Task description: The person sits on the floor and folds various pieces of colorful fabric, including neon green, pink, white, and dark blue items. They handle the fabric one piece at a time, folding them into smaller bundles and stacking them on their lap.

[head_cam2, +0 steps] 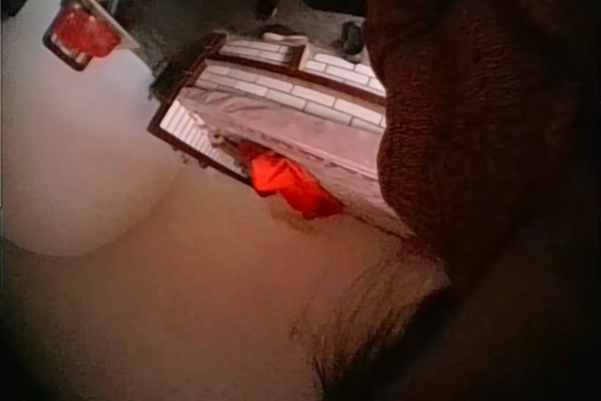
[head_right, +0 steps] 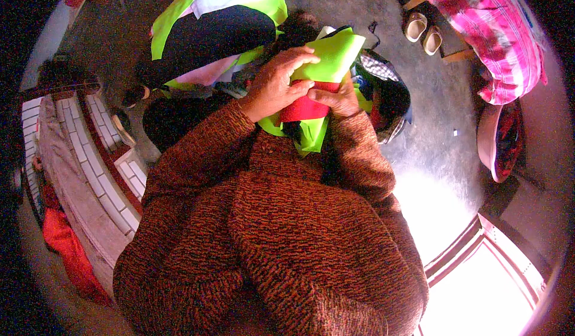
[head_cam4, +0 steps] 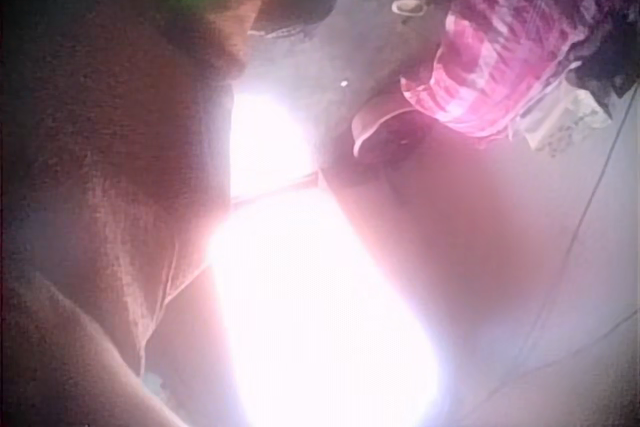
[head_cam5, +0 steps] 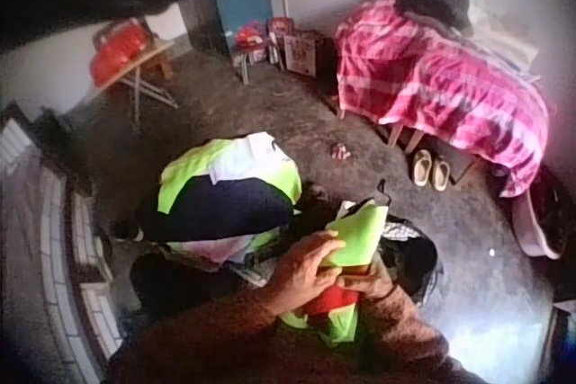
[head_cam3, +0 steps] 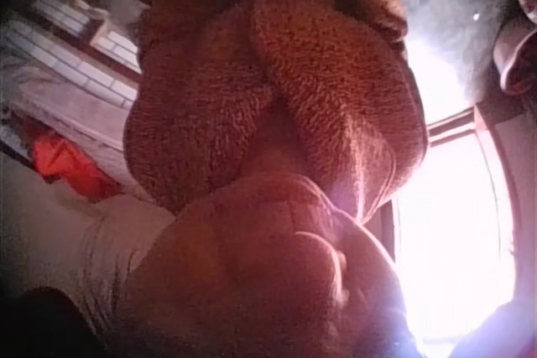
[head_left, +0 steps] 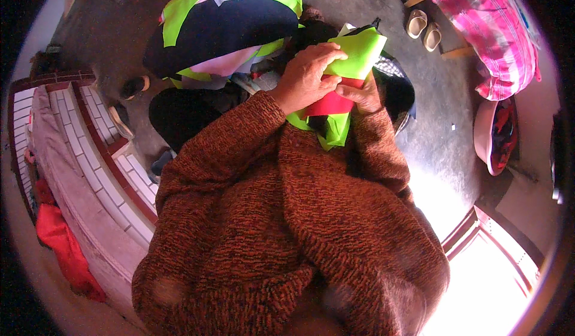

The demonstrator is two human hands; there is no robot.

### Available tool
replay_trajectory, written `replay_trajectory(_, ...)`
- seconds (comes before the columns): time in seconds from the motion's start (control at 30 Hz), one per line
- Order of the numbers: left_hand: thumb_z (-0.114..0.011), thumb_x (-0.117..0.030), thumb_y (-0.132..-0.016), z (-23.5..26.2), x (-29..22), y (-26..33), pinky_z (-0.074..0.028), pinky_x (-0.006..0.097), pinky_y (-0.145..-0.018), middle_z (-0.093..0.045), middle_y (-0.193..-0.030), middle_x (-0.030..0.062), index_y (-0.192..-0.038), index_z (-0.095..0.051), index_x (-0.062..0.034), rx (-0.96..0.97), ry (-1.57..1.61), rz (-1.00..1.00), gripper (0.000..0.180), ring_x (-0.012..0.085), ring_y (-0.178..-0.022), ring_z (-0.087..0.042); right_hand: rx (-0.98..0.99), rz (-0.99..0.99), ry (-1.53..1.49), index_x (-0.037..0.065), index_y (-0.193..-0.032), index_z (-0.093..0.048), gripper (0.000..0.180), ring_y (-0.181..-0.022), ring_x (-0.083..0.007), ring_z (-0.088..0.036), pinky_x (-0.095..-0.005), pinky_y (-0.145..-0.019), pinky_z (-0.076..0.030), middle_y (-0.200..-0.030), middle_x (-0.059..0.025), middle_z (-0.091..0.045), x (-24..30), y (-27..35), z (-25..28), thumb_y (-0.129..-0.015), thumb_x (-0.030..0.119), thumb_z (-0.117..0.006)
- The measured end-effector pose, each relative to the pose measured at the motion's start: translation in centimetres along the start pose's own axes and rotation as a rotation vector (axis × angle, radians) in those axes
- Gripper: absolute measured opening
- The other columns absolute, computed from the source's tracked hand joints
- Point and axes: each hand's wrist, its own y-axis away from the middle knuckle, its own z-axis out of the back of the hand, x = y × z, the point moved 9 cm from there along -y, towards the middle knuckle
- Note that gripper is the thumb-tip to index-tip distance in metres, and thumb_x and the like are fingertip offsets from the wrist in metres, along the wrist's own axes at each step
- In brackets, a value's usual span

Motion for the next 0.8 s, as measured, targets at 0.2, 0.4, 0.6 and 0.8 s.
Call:
replay_trajectory(0.2, -0.067, -0.012, -0.068, -0.5, -0.4, -0.7, -0.045, 0.038, -0.082, -0.058, -0.103, 0.0125, -0.102, -0.055, -0.0072, 0.017, -0.13, -0.051, 0.036, 0.03, -0.094, -0.056, 0.013, -0.044, 0.066, 0.007, -0.129, -0.032, 0.081, -0.111, -0.0229, -0.047, -0.0365, -0.094, -0.04, -0.12, -0.0082, -0.048, -0.7, 0.0, 0.1, -0.059, -0.009, -0.071)
replay_trajectory(0.4, -0.063, -0.012, -0.071, -1.0, -1.2, -1.1, -0.047, 0.039, -0.069, -0.058, -0.089, 0.0106, -0.093, -0.053, -0.0068, 0.032, -0.223, -0.109, 0.025, 0.0302, -0.081, -0.057, 0.0, -0.027, 0.091, 0.008, -0.13, -0.031, 0.081, -0.112, -0.023, -0.046, -0.0365, -0.094, -0.04, -0.122, -0.0077, -0.047, -0.6, 0.0, 0.1, -0.061, -0.011, -0.069)
replay_trajectory(0.6, -0.058, -0.008, -0.072, -0.8, 0.4, -1.2, -0.046, 0.04, -0.06, -0.054, -0.074, 0.0117, -0.081, -0.047, -0.0061, -0.015, -0.143, -0.032, 0.014, 0.0306, -0.07, -0.057, -0.053, -0.048, 0.111, 0.006, -0.127, -0.034, 0.079, -0.109, -0.0232, -0.049, -0.0366, -0.093, -0.041, -0.119, -0.0079, -0.05, -0.1, 0.1, -0.6, -0.06, -0.01, -0.071)
replay_trajectory(0.8, -0.056, -0.007, -0.079, 1.4, 4.8, 0.1, -0.044, 0.034, -0.058, -0.055, -0.073, 0.0106, -0.087, -0.047, -0.004, -0.224, 0.306, 0.299, 0.012, 0.0228, -0.063, -0.056, -0.112, -0.203, 0.159, 0.002, -0.104, -0.056, 0.042, -0.087, -0.019, -0.06, -0.0317, -0.08, -0.047, -0.095, -0.007, -0.063, -1.0, 0.6, 0.1, -0.064, -0.004, -0.068)
